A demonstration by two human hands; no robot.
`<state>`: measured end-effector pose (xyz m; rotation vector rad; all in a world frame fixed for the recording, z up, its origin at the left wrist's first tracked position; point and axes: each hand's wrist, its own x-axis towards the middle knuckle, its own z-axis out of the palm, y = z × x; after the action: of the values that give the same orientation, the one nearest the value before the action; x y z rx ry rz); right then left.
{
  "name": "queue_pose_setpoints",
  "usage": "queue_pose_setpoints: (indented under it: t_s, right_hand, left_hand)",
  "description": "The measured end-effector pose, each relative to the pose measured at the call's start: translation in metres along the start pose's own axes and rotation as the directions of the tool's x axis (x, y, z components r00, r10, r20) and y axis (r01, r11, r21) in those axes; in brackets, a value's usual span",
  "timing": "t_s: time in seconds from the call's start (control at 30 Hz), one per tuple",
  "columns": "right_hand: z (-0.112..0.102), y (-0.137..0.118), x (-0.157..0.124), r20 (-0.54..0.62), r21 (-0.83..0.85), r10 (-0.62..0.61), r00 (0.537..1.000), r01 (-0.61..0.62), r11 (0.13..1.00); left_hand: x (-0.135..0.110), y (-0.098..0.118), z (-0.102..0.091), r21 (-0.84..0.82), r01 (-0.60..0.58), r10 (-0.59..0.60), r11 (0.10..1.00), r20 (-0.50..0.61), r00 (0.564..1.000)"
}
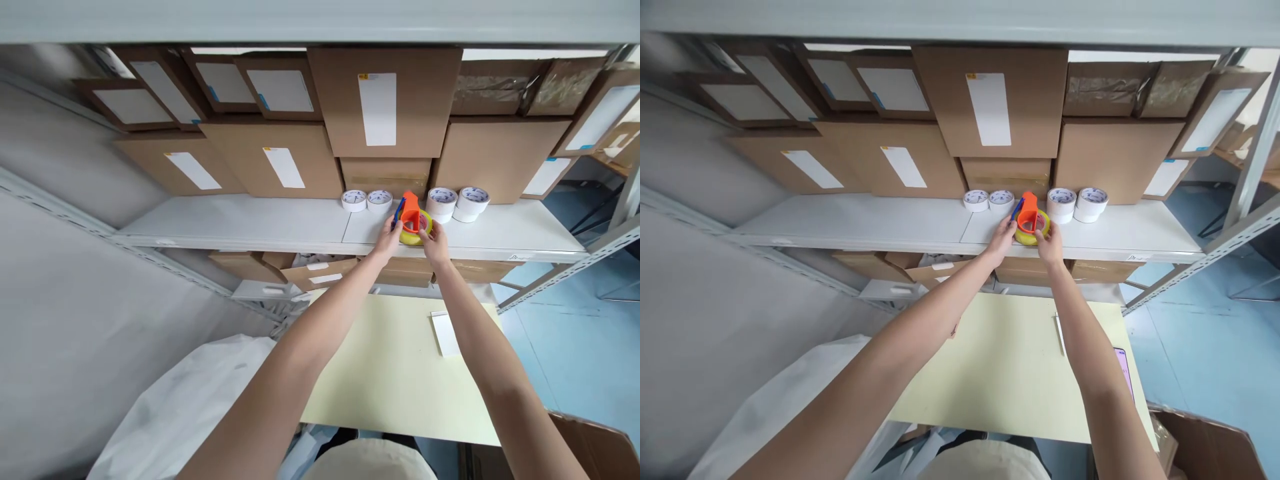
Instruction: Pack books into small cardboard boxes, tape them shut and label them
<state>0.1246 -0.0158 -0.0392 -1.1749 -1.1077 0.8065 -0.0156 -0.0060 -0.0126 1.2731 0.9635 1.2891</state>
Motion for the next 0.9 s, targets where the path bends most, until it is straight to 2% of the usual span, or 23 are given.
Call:
queue_pose_setpoints:
  t_s: [0.07,0.17,0.27,0.37,0.5,0.63,0.8,0.9]
  right_hand:
    - [-0.005,-0.006,-0.014,0.003,0.029,-0.018,1.000,0.018,0.999]
    - [-0.017,-0.020,-0.048,0.009,0.033,-0.072,0.997,0.072,0.997]
    - [-0.034,-0.032,-0.098,0.015,0.045,-0.090,0.996,0.090,0.995]
    - [-0.053,-0.030,-0.159,0.027,0.037,-0.016,0.999,0.015,0.999]
    - [-0.068,0.010,-0.237,-0.051,-0.007,0.158,0.986,-0.158,0.987]
    - [-0.076,0.067,-0.294,-0.123,-0.020,0.357,0.926,-0.362,0.932]
    - [-0.089,0.113,-0.336,-0.117,-0.067,0.493,0.862,-0.502,0.862]
    - [-0.096,0.131,-0.346,-0.135,-0.073,0.521,0.843,-0.533,0.843]
  left_hand:
    - [-0.017,0.007,-0.001,-0.001,0.019,-0.019,1.000,0.015,1.000]
    - [-0.055,0.016,-0.006,0.053,-0.021,0.020,0.998,0.021,1.000]
    - [-0.107,0.016,-0.012,0.069,-0.040,0.038,0.997,0.039,0.999]
    - [-0.163,0.004,-0.015,0.036,0.022,-0.024,0.999,0.048,0.999]
    - [-0.227,-0.037,-0.013,-0.047,0.216,-0.216,0.975,0.021,0.976]
    - [-0.270,-0.089,-0.009,-0.039,0.448,-0.449,0.893,-0.020,0.893]
    - [-0.300,-0.136,-0.005,-0.020,0.620,-0.620,0.784,-0.051,0.783]
    - [-0.307,-0.154,-0.003,-0.037,0.658,-0.659,0.752,-0.062,0.750]
